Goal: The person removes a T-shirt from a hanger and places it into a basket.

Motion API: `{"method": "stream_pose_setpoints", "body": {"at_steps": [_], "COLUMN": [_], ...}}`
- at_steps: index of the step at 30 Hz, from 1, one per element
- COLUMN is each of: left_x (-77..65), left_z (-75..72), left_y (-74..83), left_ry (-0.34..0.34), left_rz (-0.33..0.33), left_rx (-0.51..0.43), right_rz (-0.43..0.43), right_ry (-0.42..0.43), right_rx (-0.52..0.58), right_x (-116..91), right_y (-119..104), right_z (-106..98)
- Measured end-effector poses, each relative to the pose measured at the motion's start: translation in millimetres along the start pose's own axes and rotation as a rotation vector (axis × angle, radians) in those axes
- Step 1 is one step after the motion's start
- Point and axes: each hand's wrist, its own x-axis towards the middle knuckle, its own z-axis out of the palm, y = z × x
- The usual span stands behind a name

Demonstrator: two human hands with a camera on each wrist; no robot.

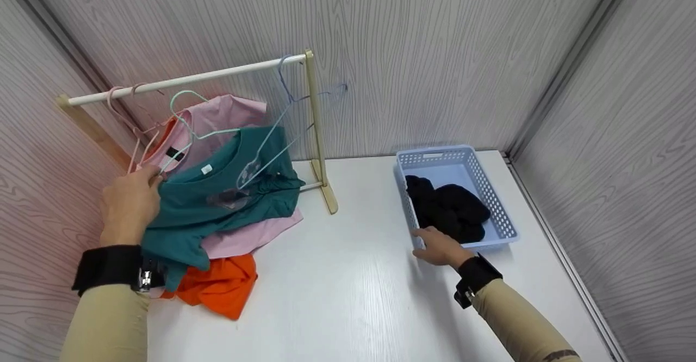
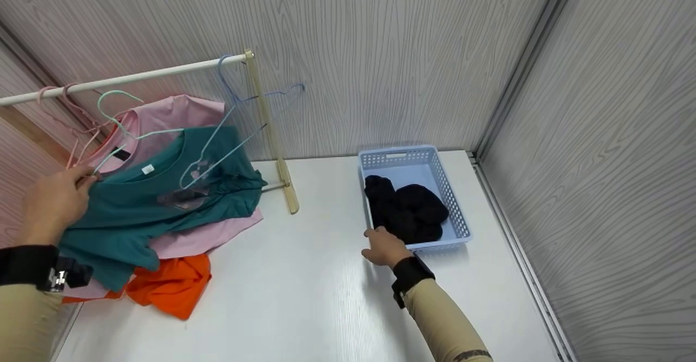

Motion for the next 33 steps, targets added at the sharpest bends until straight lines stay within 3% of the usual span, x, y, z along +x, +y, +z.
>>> {"method": "stream_pose_setpoints", "body": {"at_steps": [10,19,28,33], "left_x": [-16.2,-19.7,-21.9,-22.3], "left_z": [16.4,20.8,19.4,20.2], "left_y": [-17.1,-33.4,-31.3,-24.3], "left_ry": [-0.019,-0.190,-0.304,-0.315], "left_rz": [0.054,0.130,0.176,0.208], "left_rx": [0.034,0.029,0.024,-0.017], "right_rz": [-0.054,-0.046,-0.046,-0.039], "right_ry": [0.061,0.080,0.074,0.069], "right_rx": [-0.011,0.006,-0.001,0.006], "right_x": [-0.8,-1.6,-0.1,1.3], "right_y": [-4.5,-4.6,-12.2,-16.7], "right_z": [6.2,4.5,4.4,4.9]}}
